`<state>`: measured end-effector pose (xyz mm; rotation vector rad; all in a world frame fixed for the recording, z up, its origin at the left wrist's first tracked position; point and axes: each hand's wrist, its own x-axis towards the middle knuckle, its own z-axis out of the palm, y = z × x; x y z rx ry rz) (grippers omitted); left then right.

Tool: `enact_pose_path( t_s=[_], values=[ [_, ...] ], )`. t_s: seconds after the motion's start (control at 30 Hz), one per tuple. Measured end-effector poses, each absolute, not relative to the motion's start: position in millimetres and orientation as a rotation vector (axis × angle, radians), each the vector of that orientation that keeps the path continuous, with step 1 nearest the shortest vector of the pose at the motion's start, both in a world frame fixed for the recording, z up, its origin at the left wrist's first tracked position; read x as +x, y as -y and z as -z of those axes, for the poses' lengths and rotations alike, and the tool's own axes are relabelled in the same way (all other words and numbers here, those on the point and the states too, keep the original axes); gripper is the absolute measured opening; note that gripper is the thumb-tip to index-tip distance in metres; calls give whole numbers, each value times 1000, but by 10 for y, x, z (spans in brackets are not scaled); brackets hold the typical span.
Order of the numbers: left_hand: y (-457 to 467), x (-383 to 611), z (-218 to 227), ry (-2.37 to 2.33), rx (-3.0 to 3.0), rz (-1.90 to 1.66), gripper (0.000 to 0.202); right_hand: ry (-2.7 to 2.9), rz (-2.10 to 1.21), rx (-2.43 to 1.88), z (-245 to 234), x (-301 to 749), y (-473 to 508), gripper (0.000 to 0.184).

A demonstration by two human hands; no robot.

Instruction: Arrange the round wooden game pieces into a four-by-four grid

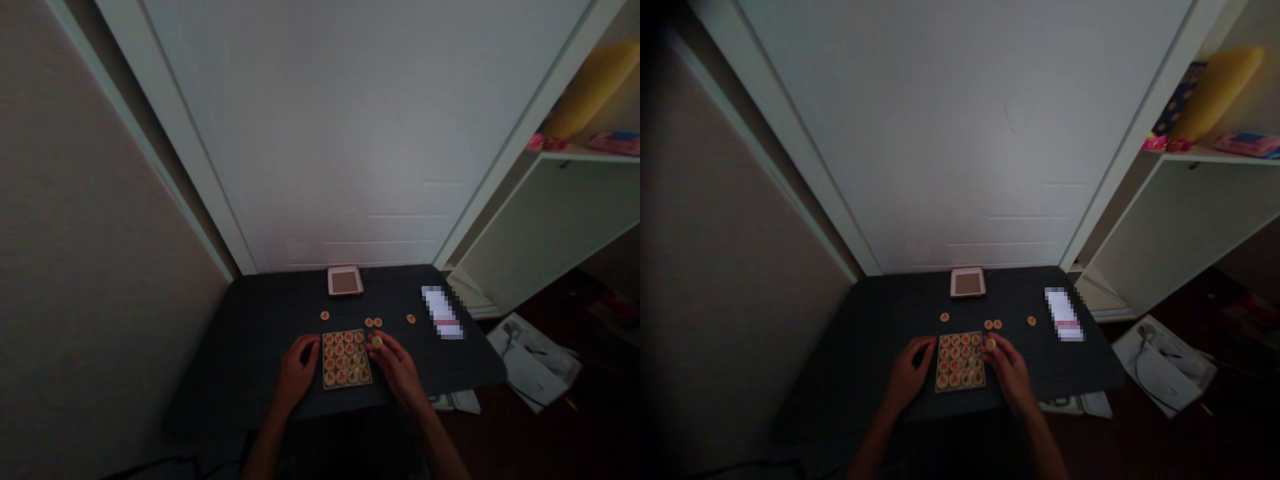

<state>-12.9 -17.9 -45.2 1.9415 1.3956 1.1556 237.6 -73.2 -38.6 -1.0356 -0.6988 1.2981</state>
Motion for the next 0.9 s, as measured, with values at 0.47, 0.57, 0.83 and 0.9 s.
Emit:
enact_pose_path(
  t_s=[0.47,0.57,0.83,0.9],
  values=[
    [196,-121,433,-1383,1943,-1140,21,1106,-962,-1341,460,2476,631,42],
    [195,-125,441,-1387,1945,-1132,21,1082,-974,-1339,480,2486,622,41],
    [201,-125,452,-1404,1935,-1142,20,994,-1045,-1320,490,2486,597,46],
    [200,-123,455,-1410,1940,-1149,20,984,-1045,-1327,489,2490,597,47]
  ],
)
